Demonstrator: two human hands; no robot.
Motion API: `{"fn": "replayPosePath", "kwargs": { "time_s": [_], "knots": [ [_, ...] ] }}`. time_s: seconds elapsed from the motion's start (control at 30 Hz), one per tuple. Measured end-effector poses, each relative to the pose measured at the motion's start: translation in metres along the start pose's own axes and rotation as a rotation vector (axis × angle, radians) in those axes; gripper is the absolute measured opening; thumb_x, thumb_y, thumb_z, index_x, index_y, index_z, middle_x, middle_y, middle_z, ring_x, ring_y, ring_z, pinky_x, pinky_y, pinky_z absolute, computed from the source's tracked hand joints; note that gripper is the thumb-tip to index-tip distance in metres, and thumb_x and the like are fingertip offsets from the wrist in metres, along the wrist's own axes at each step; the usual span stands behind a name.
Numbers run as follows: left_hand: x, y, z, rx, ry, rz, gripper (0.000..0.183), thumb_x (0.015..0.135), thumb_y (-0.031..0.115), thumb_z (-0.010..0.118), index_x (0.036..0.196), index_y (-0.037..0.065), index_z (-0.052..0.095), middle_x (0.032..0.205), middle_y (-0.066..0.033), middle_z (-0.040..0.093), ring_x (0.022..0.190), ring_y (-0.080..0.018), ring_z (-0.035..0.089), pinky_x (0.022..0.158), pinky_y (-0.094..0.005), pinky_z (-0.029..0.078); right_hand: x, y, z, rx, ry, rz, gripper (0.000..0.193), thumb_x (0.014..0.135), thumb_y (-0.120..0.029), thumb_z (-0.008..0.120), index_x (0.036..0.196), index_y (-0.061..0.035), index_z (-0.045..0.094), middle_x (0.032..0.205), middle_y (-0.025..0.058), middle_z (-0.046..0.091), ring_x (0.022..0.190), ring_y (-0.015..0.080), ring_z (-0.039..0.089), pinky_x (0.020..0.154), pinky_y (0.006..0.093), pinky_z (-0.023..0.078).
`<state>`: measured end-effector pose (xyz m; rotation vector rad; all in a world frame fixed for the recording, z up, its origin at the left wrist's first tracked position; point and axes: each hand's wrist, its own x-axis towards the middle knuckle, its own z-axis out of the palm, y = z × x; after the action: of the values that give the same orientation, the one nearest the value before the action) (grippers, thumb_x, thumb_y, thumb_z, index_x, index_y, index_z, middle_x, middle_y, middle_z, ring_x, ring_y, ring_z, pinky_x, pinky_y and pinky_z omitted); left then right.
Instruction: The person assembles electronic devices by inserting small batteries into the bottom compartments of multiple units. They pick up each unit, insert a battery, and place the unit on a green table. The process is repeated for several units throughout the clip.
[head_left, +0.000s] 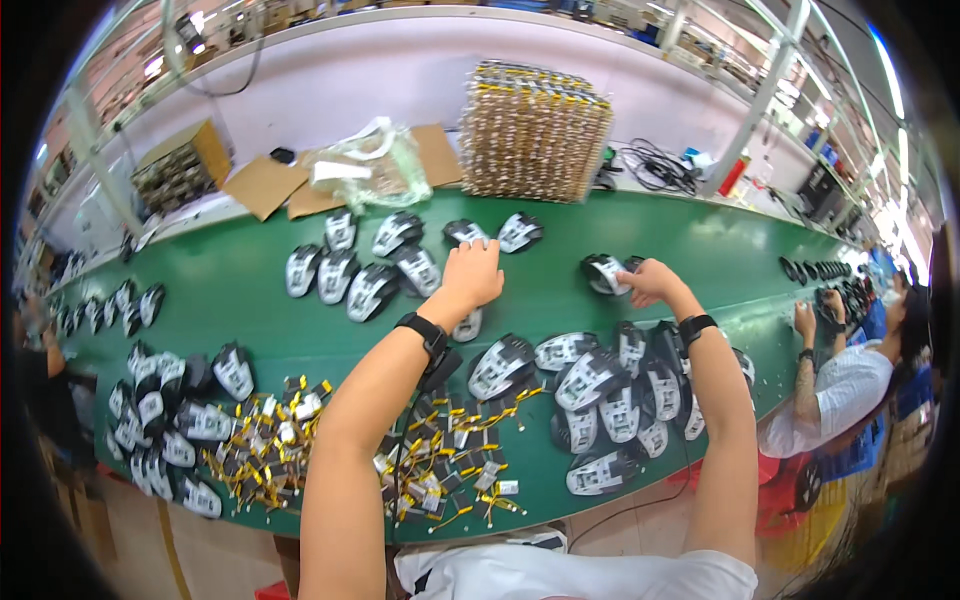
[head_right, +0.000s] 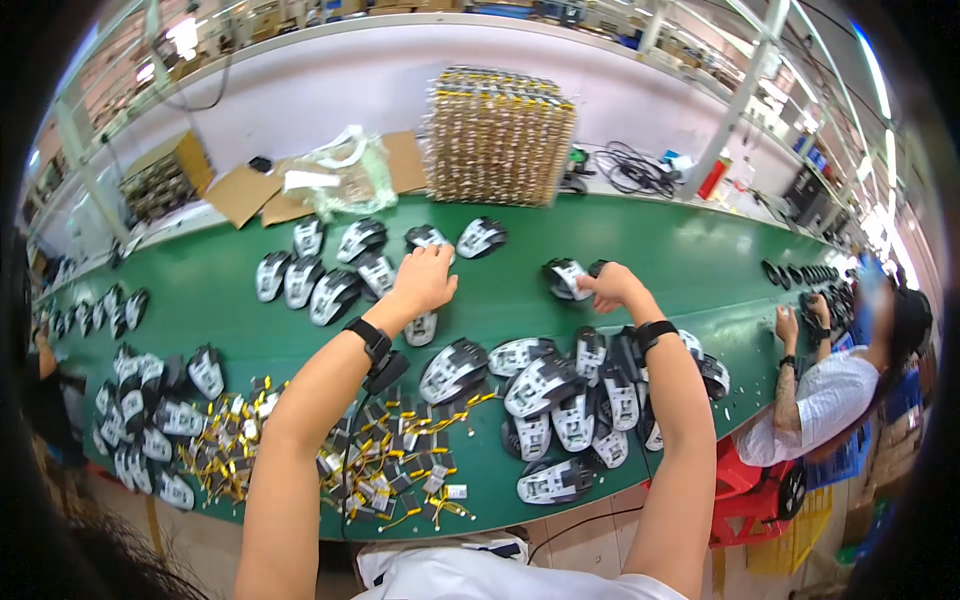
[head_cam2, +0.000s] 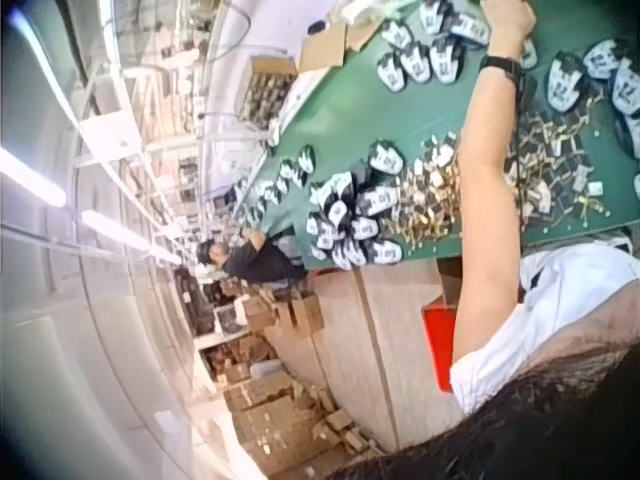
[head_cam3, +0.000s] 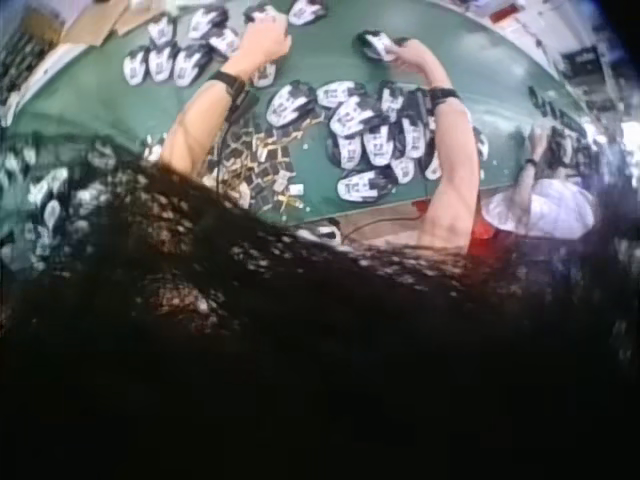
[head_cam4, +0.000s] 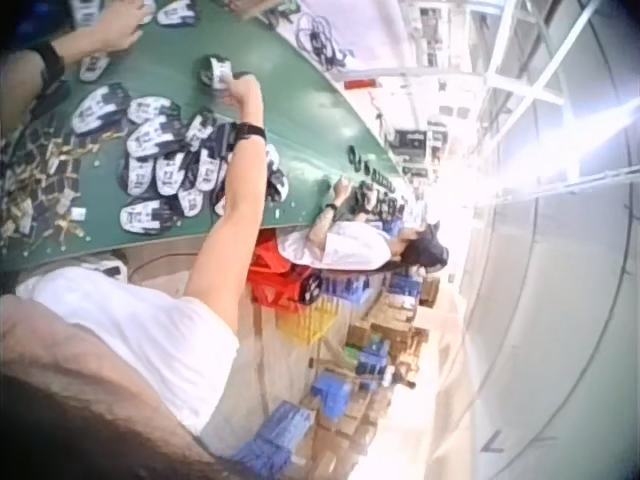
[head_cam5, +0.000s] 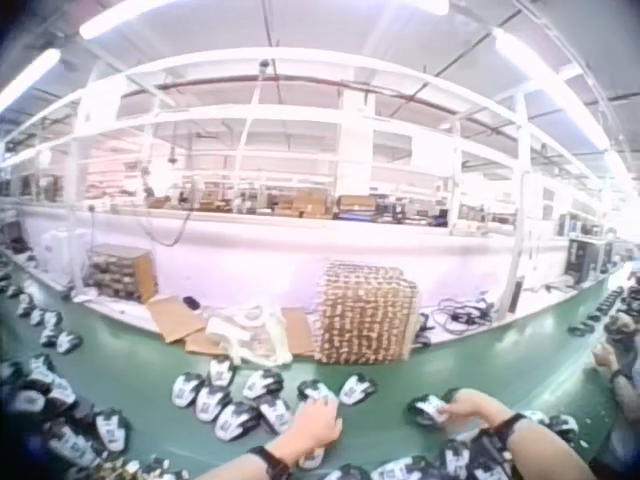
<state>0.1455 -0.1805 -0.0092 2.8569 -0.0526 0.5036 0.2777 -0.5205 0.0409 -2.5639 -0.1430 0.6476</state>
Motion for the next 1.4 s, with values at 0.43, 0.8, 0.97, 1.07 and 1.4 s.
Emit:
{"fn": "replayPosePath", "kwargs": {
  "time_s": [0.43,0.8,0.97,1.07,1.4],
  "knots": [
    [0.130,0.022,0.105,-0.024,-0.172,-0.121,0.078,0.081,0.050,0.072,0.144,0.018,0.038,0.141,-0.0239,0.040,0.127,-0.0463,0.044,0.095,-0.0591,0.043,-0.204,0.040,-0.027,-0.089,0.087,-0.368,0.030,0.093,-0.022,0.063,0.113,0.0005,0.063,0.084,0.0101,0.073,0.074,0.0172,0.069,0.071,0.0301,0.055],
    [-0.002,0.021,-0.106,-1.514,-0.187,-0.228,0.058,0.090,0.034,0.060,0.136,0.002,0.044,0.106,-0.0174,0.065,0.082,-0.0175,0.065,0.067,-0.0265,0.051,-0.273,-0.018,0.079,0.314,0.000,-0.629,0.029,0.087,-0.016,0.070,0.111,-0.0017,0.065,0.085,0.0083,0.071,0.076,0.0202,0.071,0.071,0.0315,0.055],
    [-0.182,0.017,-0.182,-1.929,-0.056,-0.449,0.085,0.078,0.044,0.064,0.143,-0.003,0.036,0.121,-0.0254,0.056,0.099,-0.0294,0.063,0.083,-0.0435,0.057,-0.288,-0.041,0.207,0.441,-0.046,-0.819,0.023,0.084,-0.008,0.072,0.104,0.0002,0.067,0.091,0.0121,0.070,0.080,0.0218,0.069,0.072,0.0318,0.055],
    [-0.275,0.041,-0.187,-2.056,0.263,-0.561,0.098,0.072,0.050,0.069,0.145,-0.004,0.032,0.123,-0.0267,0.054,0.102,-0.0331,0.061,0.081,-0.0430,0.056,-0.289,-0.046,0.245,0.449,0.019,-0.757,0.024,0.081,-0.005,0.075,0.103,0.0009,0.067,0.091,0.0128,0.070,0.079,0.0221,0.070,0.070,0.0305,0.055],
    [-0.372,0.071,-0.111,-2.349,0.474,-0.479,0.102,0.085,0.052,0.066,0.152,-0.003,0.014,0.091,-0.0127,0.048,0.076,-0.0209,0.050,0.061,-0.0332,0.048,-0.283,-0.037,0.219,0.187,0.140,-0.673,0.018,0.079,0.000,0.072,0.096,-0.0031,0.067,0.085,0.0090,0.066,0.070,0.0191,0.067,0.061,0.0286,0.053]
  ]
}}
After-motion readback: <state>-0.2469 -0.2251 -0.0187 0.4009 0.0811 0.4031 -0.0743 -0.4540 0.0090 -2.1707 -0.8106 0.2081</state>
